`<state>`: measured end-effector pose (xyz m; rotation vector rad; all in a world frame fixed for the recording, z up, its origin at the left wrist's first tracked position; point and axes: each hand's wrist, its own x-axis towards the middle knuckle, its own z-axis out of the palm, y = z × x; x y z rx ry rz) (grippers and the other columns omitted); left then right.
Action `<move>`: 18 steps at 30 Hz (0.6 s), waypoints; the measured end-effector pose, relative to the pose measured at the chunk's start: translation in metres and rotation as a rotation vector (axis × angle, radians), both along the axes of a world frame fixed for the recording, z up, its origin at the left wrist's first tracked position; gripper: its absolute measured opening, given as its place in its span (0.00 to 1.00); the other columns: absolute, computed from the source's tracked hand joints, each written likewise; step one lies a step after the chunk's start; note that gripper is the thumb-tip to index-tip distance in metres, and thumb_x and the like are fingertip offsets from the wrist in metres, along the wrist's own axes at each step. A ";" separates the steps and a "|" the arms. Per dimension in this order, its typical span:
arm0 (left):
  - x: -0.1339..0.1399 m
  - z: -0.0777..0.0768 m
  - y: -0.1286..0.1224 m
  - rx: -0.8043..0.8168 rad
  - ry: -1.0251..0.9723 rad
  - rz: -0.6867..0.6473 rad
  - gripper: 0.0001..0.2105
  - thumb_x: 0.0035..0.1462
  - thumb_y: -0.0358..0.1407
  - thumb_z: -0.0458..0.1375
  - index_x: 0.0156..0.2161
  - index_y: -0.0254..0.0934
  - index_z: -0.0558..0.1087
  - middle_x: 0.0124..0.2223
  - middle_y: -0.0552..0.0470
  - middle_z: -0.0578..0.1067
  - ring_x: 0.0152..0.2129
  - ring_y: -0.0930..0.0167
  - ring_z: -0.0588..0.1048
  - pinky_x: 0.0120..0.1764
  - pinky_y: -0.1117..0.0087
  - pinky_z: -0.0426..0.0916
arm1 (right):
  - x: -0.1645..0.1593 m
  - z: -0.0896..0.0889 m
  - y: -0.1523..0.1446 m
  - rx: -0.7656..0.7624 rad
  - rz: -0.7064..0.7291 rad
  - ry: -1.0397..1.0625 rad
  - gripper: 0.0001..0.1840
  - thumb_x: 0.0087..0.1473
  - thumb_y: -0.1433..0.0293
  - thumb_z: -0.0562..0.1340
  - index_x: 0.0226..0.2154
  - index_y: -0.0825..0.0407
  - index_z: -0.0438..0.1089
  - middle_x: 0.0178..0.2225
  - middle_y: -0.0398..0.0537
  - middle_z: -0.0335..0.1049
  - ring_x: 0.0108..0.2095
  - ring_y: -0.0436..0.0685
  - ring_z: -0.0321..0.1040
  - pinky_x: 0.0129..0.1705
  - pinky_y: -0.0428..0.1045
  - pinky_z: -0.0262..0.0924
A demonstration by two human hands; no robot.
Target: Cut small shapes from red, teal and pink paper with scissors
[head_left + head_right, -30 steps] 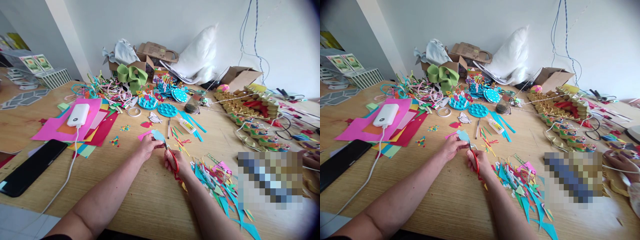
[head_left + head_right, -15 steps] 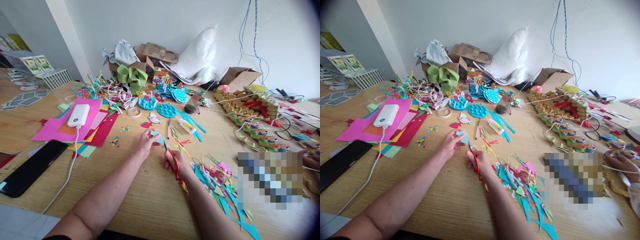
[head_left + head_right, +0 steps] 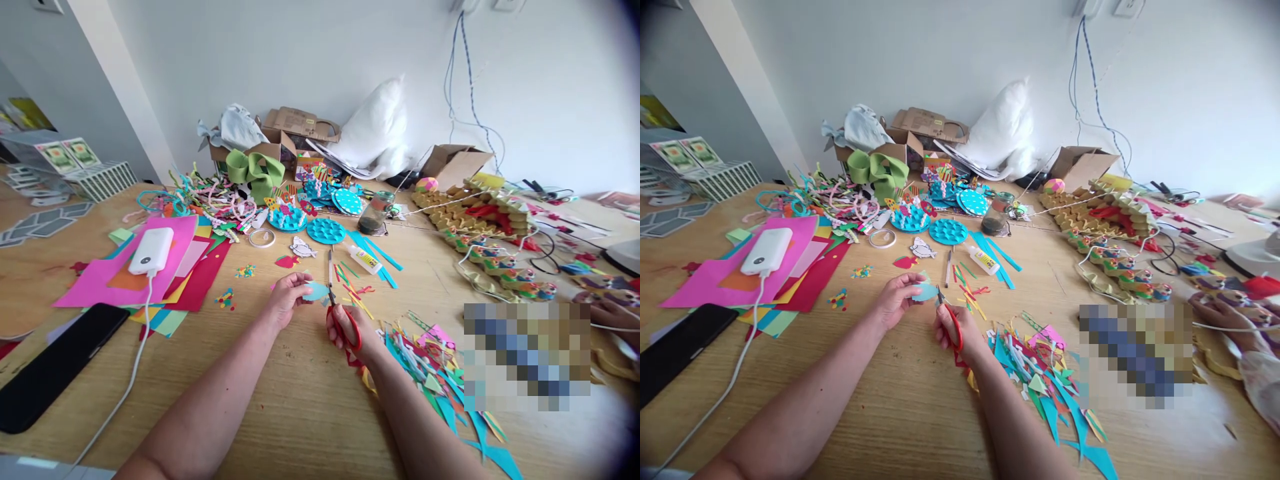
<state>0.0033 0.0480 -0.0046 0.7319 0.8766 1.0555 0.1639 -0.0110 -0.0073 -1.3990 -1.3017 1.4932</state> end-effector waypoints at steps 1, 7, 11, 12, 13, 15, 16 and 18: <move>-0.001 0.001 0.000 0.000 0.007 -0.028 0.15 0.34 0.30 0.65 0.33 0.32 0.73 0.33 0.50 0.73 0.27 0.74 0.72 0.27 0.73 0.67 | 0.001 0.001 0.000 -0.009 0.014 0.004 0.34 0.45 0.38 0.54 0.20 0.54 0.63 0.13 0.41 0.62 0.11 0.44 0.55 0.12 0.41 0.46; -0.003 0.004 0.000 0.049 0.121 -0.061 0.11 0.35 0.35 0.67 0.26 0.32 0.74 0.28 0.52 0.72 0.25 0.74 0.70 0.27 0.72 0.66 | 0.003 0.002 -0.001 -0.054 0.114 -0.009 0.37 0.42 0.36 0.54 0.21 0.55 0.63 0.14 0.41 0.62 0.11 0.43 0.55 0.12 0.40 0.44; -0.003 0.002 0.000 0.116 0.186 -0.080 0.12 0.34 0.36 0.69 0.25 0.32 0.74 0.25 0.53 0.73 0.22 0.76 0.69 0.27 0.74 0.63 | 0.003 0.005 -0.001 -0.055 0.100 -0.005 0.37 0.42 0.35 0.54 0.21 0.55 0.63 0.14 0.41 0.62 0.11 0.44 0.54 0.12 0.40 0.45; -0.003 0.001 0.000 0.126 0.197 -0.098 0.12 0.34 0.36 0.69 0.25 0.32 0.74 0.24 0.53 0.73 0.21 0.76 0.69 0.27 0.74 0.63 | 0.003 0.005 -0.001 -0.055 0.098 0.002 0.37 0.42 0.35 0.54 0.21 0.55 0.63 0.14 0.41 0.62 0.11 0.44 0.54 0.12 0.41 0.44; -0.003 0.000 0.000 0.128 0.206 -0.117 0.12 0.34 0.36 0.69 0.25 0.32 0.74 0.24 0.53 0.74 0.20 0.76 0.69 0.27 0.74 0.62 | 0.004 0.005 -0.001 -0.056 0.096 0.009 0.37 0.42 0.35 0.54 0.21 0.55 0.63 0.13 0.41 0.62 0.11 0.44 0.54 0.12 0.41 0.44; -0.003 0.000 0.000 0.119 0.215 -0.161 0.12 0.33 0.36 0.69 0.25 0.33 0.74 0.23 0.53 0.74 0.19 0.76 0.68 0.26 0.74 0.62 | 0.005 0.004 0.000 -0.058 0.097 0.022 0.37 0.42 0.36 0.55 0.21 0.55 0.63 0.13 0.41 0.62 0.11 0.44 0.54 0.12 0.40 0.44; -0.003 0.000 0.000 0.114 0.219 -0.182 0.12 0.33 0.36 0.69 0.26 0.33 0.74 0.23 0.53 0.74 0.19 0.76 0.68 0.26 0.73 0.62 | 0.005 0.003 0.000 -0.059 0.099 0.026 0.36 0.42 0.36 0.55 0.21 0.55 0.63 0.13 0.41 0.62 0.11 0.44 0.54 0.12 0.40 0.44; -0.003 0.000 -0.001 0.110 0.236 -0.209 0.12 0.34 0.36 0.68 0.26 0.33 0.74 0.23 0.53 0.74 0.18 0.76 0.68 0.25 0.73 0.61 | 0.007 0.000 0.000 -0.060 0.106 0.028 0.35 0.44 0.37 0.55 0.21 0.55 0.63 0.13 0.41 0.62 0.11 0.44 0.55 0.13 0.40 0.46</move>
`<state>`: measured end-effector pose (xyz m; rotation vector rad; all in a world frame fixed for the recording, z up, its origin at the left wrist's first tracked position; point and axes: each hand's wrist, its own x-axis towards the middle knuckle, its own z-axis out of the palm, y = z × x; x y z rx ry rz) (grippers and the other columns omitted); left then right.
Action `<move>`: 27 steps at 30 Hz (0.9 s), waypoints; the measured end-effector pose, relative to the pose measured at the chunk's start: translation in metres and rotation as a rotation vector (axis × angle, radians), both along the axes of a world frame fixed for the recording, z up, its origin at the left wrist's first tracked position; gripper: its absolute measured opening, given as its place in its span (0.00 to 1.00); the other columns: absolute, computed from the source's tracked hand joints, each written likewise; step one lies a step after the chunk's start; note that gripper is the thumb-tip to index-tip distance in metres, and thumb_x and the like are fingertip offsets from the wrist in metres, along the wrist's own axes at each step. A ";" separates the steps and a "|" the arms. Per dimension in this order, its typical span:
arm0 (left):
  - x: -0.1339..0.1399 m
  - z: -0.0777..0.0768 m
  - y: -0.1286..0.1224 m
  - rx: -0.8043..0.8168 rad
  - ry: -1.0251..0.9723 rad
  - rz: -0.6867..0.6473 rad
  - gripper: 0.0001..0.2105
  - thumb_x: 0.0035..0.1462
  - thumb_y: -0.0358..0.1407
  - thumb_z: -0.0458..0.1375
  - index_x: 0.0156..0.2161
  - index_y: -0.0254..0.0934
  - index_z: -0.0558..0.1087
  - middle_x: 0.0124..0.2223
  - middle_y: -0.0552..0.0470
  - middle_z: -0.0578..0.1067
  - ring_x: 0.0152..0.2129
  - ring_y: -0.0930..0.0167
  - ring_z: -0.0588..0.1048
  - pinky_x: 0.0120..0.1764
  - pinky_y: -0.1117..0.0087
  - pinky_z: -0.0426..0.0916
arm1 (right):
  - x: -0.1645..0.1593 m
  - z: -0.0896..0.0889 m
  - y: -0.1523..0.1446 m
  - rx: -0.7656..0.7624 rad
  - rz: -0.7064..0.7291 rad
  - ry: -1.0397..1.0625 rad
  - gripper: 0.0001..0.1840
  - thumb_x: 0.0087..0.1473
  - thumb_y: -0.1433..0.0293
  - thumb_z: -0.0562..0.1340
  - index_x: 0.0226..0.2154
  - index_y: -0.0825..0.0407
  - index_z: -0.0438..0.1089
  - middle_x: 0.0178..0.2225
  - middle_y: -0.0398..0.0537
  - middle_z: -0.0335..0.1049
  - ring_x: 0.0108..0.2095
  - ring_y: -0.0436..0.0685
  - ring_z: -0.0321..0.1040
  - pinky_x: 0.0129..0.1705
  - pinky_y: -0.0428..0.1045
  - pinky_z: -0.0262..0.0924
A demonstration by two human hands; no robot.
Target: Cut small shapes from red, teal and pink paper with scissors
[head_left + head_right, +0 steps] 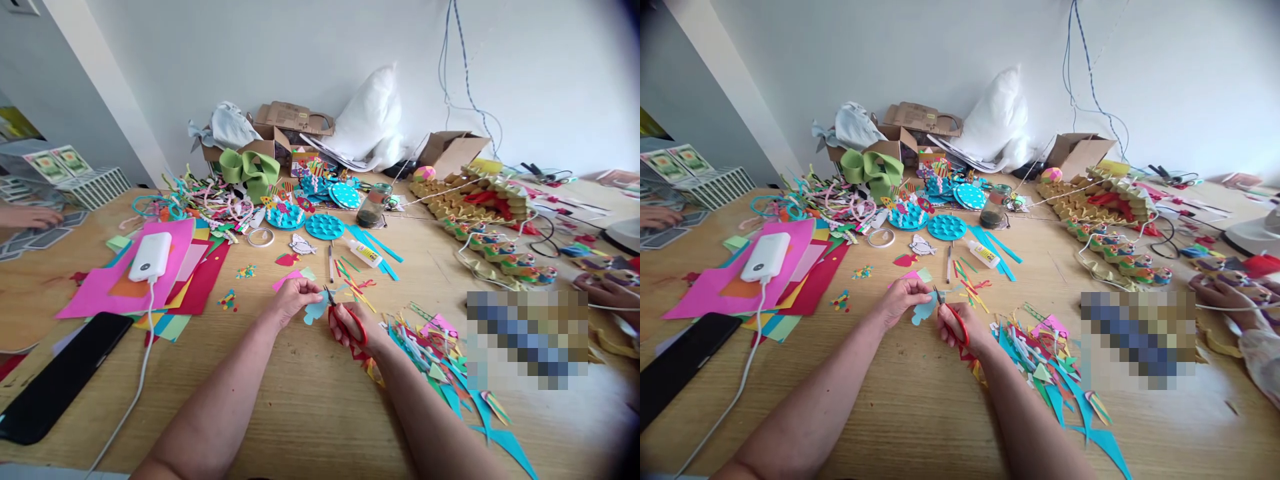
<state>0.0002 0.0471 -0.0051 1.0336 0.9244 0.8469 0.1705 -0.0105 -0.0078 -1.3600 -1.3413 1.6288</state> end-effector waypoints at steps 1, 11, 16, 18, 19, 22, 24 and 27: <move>0.000 0.000 0.000 0.004 0.013 -0.003 0.12 0.35 0.37 0.68 0.26 0.33 0.74 0.22 0.53 0.73 0.18 0.76 0.67 0.25 0.73 0.60 | 0.001 -0.002 0.000 0.001 0.006 -0.001 0.35 0.45 0.37 0.55 0.21 0.55 0.63 0.13 0.41 0.62 0.11 0.44 0.55 0.13 0.40 0.46; 0.003 0.001 -0.001 0.024 0.007 -0.014 0.11 0.37 0.38 0.68 0.24 0.32 0.74 0.22 0.53 0.73 0.18 0.76 0.67 0.25 0.74 0.60 | 0.003 -0.004 0.000 0.060 0.056 -0.019 0.35 0.48 0.39 0.53 0.21 0.55 0.64 0.15 0.41 0.63 0.11 0.44 0.55 0.14 0.41 0.48; 0.004 -0.002 -0.002 0.020 0.005 -0.005 0.12 0.37 0.39 0.68 0.25 0.32 0.74 0.23 0.53 0.74 0.19 0.76 0.67 0.25 0.73 0.61 | 0.002 0.000 0.000 0.053 0.070 -0.007 0.35 0.48 0.38 0.53 0.20 0.55 0.63 0.15 0.42 0.63 0.12 0.44 0.56 0.14 0.40 0.49; 0.004 -0.003 -0.002 0.013 -0.004 -0.006 0.13 0.37 0.40 0.68 0.26 0.32 0.75 0.23 0.52 0.74 0.18 0.76 0.68 0.25 0.73 0.61 | 0.001 0.002 0.000 0.050 0.070 -0.006 0.36 0.46 0.37 0.53 0.20 0.55 0.63 0.15 0.42 0.63 0.12 0.44 0.56 0.14 0.41 0.50; 0.005 -0.003 -0.002 0.010 -0.012 -0.007 0.13 0.37 0.40 0.68 0.26 0.32 0.75 0.23 0.52 0.74 0.19 0.76 0.68 0.25 0.73 0.61 | 0.000 0.002 0.000 0.049 0.069 -0.003 0.36 0.46 0.37 0.53 0.20 0.55 0.63 0.15 0.42 0.63 0.12 0.44 0.57 0.14 0.41 0.50; 0.006 -0.003 -0.002 -0.008 -0.044 -0.005 0.14 0.36 0.40 0.69 0.26 0.32 0.75 0.23 0.52 0.74 0.19 0.75 0.69 0.25 0.73 0.62 | 0.000 0.003 0.000 0.048 0.065 -0.003 0.36 0.45 0.37 0.53 0.21 0.55 0.64 0.16 0.43 0.65 0.12 0.45 0.58 0.14 0.41 0.49; 0.006 -0.003 -0.003 -0.020 -0.057 0.001 0.14 0.35 0.40 0.69 0.25 0.33 0.75 0.23 0.52 0.74 0.19 0.75 0.69 0.25 0.73 0.62 | 0.000 0.003 0.000 0.051 0.063 -0.005 0.36 0.45 0.37 0.54 0.22 0.55 0.64 0.16 0.43 0.65 0.13 0.45 0.58 0.14 0.41 0.49; 0.007 -0.002 -0.003 -0.033 -0.066 0.005 0.14 0.34 0.41 0.69 0.25 0.33 0.75 0.23 0.52 0.74 0.19 0.75 0.69 0.25 0.73 0.62 | 0.000 0.002 0.000 0.058 0.056 0.000 0.35 0.46 0.37 0.53 0.22 0.55 0.64 0.16 0.43 0.64 0.12 0.45 0.58 0.14 0.41 0.49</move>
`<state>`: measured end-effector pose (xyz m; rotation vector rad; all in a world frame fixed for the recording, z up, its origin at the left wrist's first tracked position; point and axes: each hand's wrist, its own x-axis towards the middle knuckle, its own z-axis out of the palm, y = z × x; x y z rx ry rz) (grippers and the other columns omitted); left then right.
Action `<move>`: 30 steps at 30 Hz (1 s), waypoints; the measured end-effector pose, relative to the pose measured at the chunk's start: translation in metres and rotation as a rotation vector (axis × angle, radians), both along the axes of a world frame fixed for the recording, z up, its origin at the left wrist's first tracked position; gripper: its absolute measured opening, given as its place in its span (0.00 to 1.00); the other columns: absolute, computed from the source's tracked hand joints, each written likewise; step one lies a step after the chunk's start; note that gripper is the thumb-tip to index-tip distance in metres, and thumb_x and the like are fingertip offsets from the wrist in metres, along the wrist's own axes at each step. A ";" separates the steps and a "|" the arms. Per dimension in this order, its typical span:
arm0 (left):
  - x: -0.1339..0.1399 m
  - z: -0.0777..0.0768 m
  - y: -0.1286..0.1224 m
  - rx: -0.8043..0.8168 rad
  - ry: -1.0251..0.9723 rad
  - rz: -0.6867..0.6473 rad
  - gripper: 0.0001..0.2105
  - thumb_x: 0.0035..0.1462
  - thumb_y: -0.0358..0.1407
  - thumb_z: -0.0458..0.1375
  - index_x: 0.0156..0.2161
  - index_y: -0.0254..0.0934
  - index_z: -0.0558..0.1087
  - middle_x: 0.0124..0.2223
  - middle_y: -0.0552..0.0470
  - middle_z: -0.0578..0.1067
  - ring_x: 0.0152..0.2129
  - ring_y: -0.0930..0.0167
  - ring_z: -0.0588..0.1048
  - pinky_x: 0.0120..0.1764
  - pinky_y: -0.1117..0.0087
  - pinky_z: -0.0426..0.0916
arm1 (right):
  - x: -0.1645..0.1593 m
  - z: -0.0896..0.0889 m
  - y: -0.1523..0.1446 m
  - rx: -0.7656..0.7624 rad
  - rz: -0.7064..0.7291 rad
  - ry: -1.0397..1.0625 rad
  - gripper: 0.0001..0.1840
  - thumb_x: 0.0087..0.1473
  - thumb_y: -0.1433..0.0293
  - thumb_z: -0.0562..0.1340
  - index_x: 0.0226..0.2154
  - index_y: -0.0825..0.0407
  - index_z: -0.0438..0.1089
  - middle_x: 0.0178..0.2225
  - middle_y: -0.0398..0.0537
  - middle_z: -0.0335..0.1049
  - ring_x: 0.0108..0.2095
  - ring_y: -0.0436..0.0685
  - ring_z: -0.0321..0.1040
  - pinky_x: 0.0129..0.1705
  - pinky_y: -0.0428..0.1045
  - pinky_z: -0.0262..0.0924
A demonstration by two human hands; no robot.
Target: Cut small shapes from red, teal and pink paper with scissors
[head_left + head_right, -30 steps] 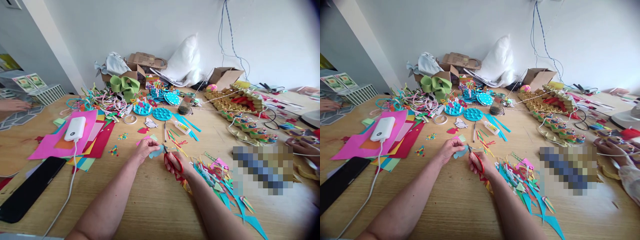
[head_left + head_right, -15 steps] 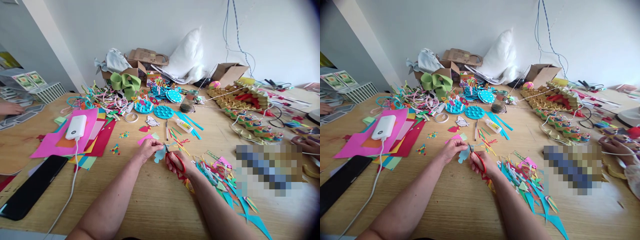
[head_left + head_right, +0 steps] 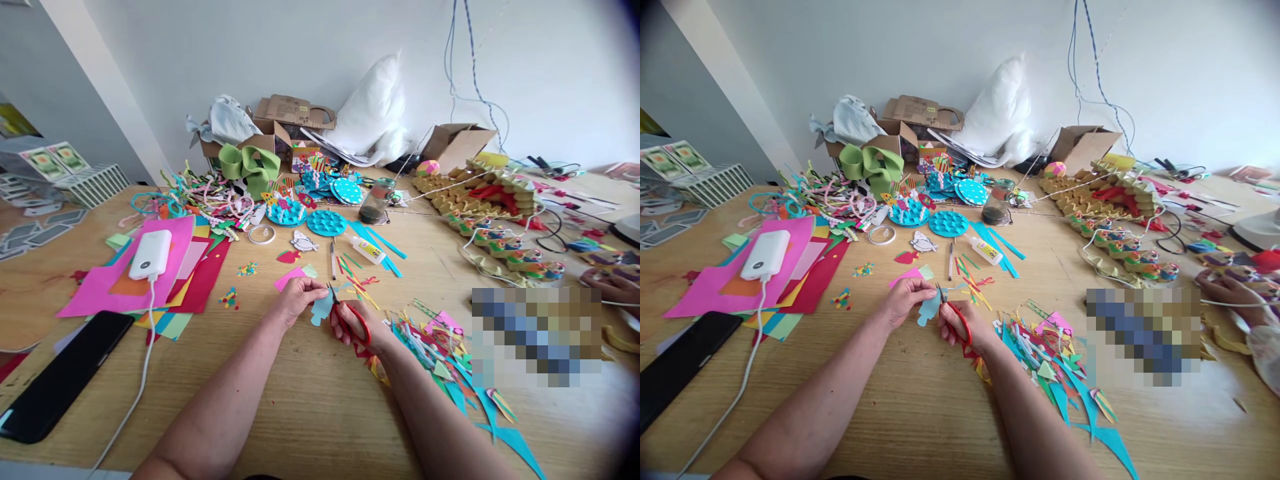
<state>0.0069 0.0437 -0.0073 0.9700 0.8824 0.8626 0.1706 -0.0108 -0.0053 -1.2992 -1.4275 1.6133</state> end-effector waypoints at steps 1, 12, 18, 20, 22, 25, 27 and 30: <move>0.000 0.000 0.000 -0.004 -0.002 0.000 0.14 0.34 0.41 0.69 0.25 0.32 0.75 0.23 0.52 0.74 0.19 0.75 0.69 0.25 0.73 0.62 | 0.000 -0.001 0.000 0.005 -0.001 0.001 0.35 0.46 0.38 0.53 0.22 0.55 0.64 0.16 0.43 0.64 0.12 0.45 0.58 0.14 0.41 0.49; 0.001 -0.001 0.001 -0.010 -0.004 0.010 0.14 0.34 0.39 0.69 0.26 0.32 0.75 0.24 0.51 0.75 0.22 0.73 0.71 0.31 0.69 0.67 | 0.004 -0.010 0.001 0.010 -0.041 -0.013 0.33 0.48 0.41 0.56 0.22 0.56 0.65 0.15 0.43 0.64 0.11 0.44 0.56 0.13 0.41 0.47; 0.001 0.000 0.001 0.025 0.033 0.019 0.12 0.36 0.39 0.67 0.26 0.32 0.75 0.24 0.52 0.75 0.21 0.73 0.71 0.30 0.70 0.66 | 0.004 -0.011 0.002 0.017 -0.015 0.000 0.33 0.49 0.41 0.56 0.22 0.56 0.65 0.15 0.43 0.64 0.12 0.44 0.56 0.13 0.40 0.48; 0.001 0.001 0.001 0.040 0.038 0.023 0.12 0.37 0.39 0.67 0.26 0.32 0.75 0.23 0.52 0.75 0.21 0.73 0.71 0.30 0.70 0.66 | 0.004 -0.011 0.002 0.005 -0.016 0.011 0.33 0.48 0.40 0.56 0.22 0.56 0.65 0.16 0.43 0.65 0.12 0.44 0.57 0.13 0.40 0.48; 0.001 0.002 0.000 0.054 0.036 0.023 0.12 0.37 0.39 0.66 0.26 0.32 0.75 0.23 0.52 0.75 0.21 0.73 0.71 0.30 0.69 0.66 | 0.004 -0.011 0.002 -0.006 -0.017 0.019 0.34 0.47 0.40 0.57 0.23 0.56 0.66 0.16 0.43 0.65 0.12 0.44 0.57 0.13 0.40 0.47; 0.001 0.002 0.000 0.067 0.034 0.016 0.11 0.38 0.39 0.66 0.25 0.32 0.75 0.23 0.52 0.75 0.20 0.73 0.70 0.30 0.70 0.66 | 0.004 -0.009 0.002 -0.010 -0.022 0.027 0.34 0.46 0.39 0.56 0.23 0.56 0.65 0.16 0.43 0.65 0.12 0.44 0.57 0.13 0.40 0.47; 0.001 0.002 0.000 0.068 0.035 0.014 0.11 0.38 0.39 0.66 0.25 0.32 0.75 0.23 0.53 0.74 0.20 0.73 0.70 0.29 0.70 0.66 | 0.004 -0.008 0.002 -0.005 -0.018 0.028 0.35 0.46 0.39 0.56 0.23 0.56 0.65 0.16 0.43 0.65 0.12 0.43 0.57 0.13 0.40 0.47; 0.000 0.001 0.001 0.066 0.044 0.012 0.11 0.38 0.39 0.66 0.25 0.32 0.75 0.23 0.52 0.74 0.20 0.73 0.70 0.30 0.70 0.66 | 0.004 -0.006 0.001 -0.004 0.002 0.028 0.35 0.47 0.39 0.55 0.22 0.56 0.65 0.16 0.42 0.64 0.12 0.43 0.56 0.13 0.40 0.48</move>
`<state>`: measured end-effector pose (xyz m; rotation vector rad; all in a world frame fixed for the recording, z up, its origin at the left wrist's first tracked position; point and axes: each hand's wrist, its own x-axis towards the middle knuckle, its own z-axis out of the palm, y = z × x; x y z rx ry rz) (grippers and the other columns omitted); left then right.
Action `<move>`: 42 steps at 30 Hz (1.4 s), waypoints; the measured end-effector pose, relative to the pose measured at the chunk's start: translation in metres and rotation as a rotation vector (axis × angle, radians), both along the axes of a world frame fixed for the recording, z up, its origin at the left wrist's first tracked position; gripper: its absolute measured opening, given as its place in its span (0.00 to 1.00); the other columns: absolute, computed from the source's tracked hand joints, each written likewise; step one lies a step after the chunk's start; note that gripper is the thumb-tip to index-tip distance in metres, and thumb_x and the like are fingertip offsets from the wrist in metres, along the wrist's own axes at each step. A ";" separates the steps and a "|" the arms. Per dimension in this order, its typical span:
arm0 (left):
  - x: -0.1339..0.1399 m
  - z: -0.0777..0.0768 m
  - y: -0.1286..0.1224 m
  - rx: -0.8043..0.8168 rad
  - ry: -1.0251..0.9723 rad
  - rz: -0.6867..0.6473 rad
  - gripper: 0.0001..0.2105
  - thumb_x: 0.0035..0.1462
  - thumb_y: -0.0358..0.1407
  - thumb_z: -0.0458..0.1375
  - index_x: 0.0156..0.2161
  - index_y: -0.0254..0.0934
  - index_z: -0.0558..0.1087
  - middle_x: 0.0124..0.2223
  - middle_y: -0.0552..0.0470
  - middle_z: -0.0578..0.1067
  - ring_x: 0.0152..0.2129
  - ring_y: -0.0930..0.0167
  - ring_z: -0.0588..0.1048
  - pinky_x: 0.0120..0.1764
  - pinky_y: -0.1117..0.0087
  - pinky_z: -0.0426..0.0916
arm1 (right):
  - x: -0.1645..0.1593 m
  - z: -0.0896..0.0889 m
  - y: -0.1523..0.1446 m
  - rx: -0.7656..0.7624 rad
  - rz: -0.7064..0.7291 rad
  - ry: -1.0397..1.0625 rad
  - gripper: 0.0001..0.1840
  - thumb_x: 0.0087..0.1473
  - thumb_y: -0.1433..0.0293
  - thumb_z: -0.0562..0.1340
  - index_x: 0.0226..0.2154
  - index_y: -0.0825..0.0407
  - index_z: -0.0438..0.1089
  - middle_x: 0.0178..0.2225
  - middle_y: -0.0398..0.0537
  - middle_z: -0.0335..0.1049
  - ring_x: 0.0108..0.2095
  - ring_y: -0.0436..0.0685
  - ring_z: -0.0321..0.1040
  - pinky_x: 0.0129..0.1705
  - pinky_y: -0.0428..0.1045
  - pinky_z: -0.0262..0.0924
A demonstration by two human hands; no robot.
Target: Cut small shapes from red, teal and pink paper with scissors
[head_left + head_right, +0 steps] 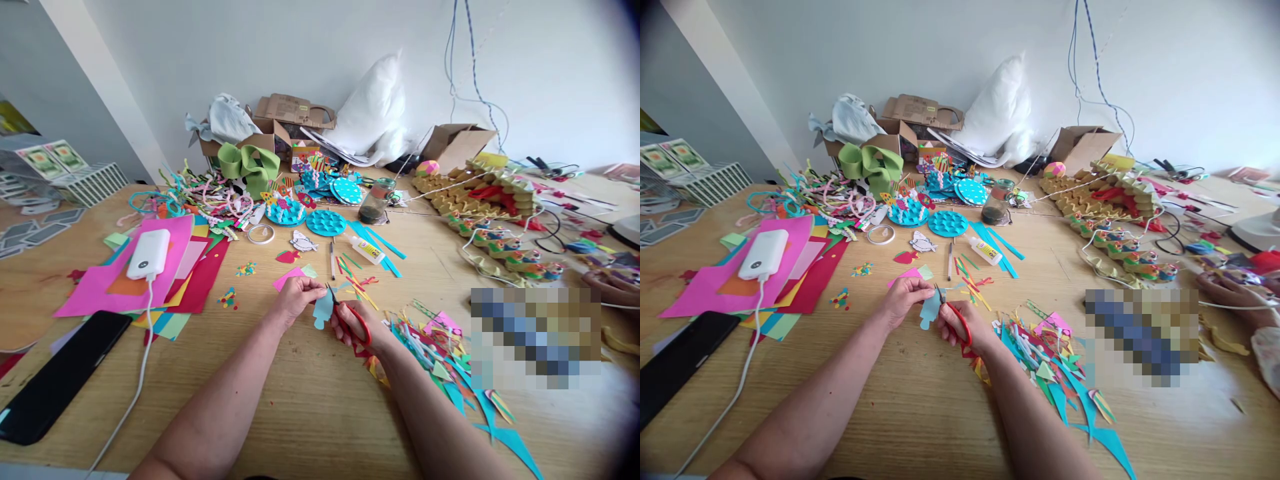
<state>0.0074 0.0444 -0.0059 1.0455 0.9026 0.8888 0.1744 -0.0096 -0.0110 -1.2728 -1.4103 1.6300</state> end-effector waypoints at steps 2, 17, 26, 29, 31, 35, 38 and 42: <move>0.000 -0.001 0.000 -0.005 0.004 -0.002 0.11 0.37 0.39 0.66 0.25 0.32 0.75 0.23 0.52 0.75 0.20 0.73 0.70 0.30 0.70 0.66 | 0.000 0.001 0.000 -0.010 0.007 -0.002 0.35 0.48 0.39 0.55 0.22 0.56 0.65 0.16 0.42 0.64 0.12 0.43 0.56 0.13 0.40 0.48; 0.000 0.001 0.001 -0.027 -0.031 0.032 0.12 0.37 0.39 0.67 0.24 0.32 0.74 0.23 0.53 0.74 0.20 0.74 0.70 0.29 0.71 0.66 | 0.001 -0.001 0.000 0.012 0.022 -0.027 0.34 0.49 0.40 0.54 0.22 0.56 0.64 0.16 0.42 0.64 0.12 0.43 0.56 0.13 0.40 0.48; -0.001 0.000 0.001 -0.017 0.004 -0.025 0.11 0.37 0.39 0.67 0.24 0.33 0.73 0.23 0.52 0.75 0.20 0.73 0.71 0.28 0.71 0.65 | 0.002 0.000 -0.001 -0.034 0.015 0.003 0.35 0.47 0.39 0.55 0.22 0.56 0.65 0.15 0.42 0.63 0.11 0.43 0.55 0.13 0.40 0.47; -0.001 -0.001 0.001 -0.017 0.005 -0.031 0.11 0.38 0.39 0.66 0.25 0.33 0.73 0.23 0.52 0.75 0.21 0.73 0.71 0.29 0.70 0.66 | 0.001 -0.001 -0.001 -0.037 0.009 0.021 0.35 0.47 0.39 0.55 0.22 0.56 0.65 0.14 0.42 0.63 0.10 0.43 0.55 0.12 0.40 0.47; -0.001 -0.002 0.001 -0.018 0.004 -0.031 0.11 0.38 0.39 0.66 0.25 0.33 0.73 0.23 0.52 0.75 0.21 0.73 0.71 0.30 0.70 0.67 | 0.000 -0.001 -0.001 -0.035 0.005 0.030 0.35 0.47 0.39 0.55 0.21 0.57 0.65 0.14 0.42 0.63 0.11 0.43 0.55 0.12 0.40 0.47; 0.000 -0.003 0.001 -0.017 0.007 -0.027 0.11 0.38 0.39 0.66 0.25 0.32 0.73 0.23 0.52 0.74 0.20 0.73 0.71 0.29 0.70 0.66 | -0.002 0.001 -0.002 -0.043 -0.009 0.021 0.34 0.47 0.40 0.56 0.21 0.56 0.65 0.14 0.41 0.63 0.11 0.43 0.55 0.12 0.40 0.47; 0.000 -0.002 0.000 -0.015 0.008 -0.026 0.11 0.38 0.39 0.66 0.25 0.32 0.73 0.23 0.52 0.74 0.20 0.73 0.70 0.29 0.70 0.66 | -0.003 0.003 -0.002 -0.050 -0.018 -0.003 0.33 0.47 0.40 0.56 0.21 0.56 0.65 0.14 0.41 0.63 0.11 0.43 0.56 0.12 0.40 0.46; 0.000 -0.001 0.000 -0.016 0.010 -0.022 0.11 0.38 0.38 0.66 0.25 0.32 0.74 0.23 0.52 0.74 0.20 0.73 0.70 0.29 0.70 0.66 | -0.002 0.004 -0.003 -0.046 -0.020 -0.033 0.33 0.47 0.40 0.56 0.21 0.55 0.65 0.14 0.41 0.63 0.11 0.44 0.55 0.12 0.40 0.46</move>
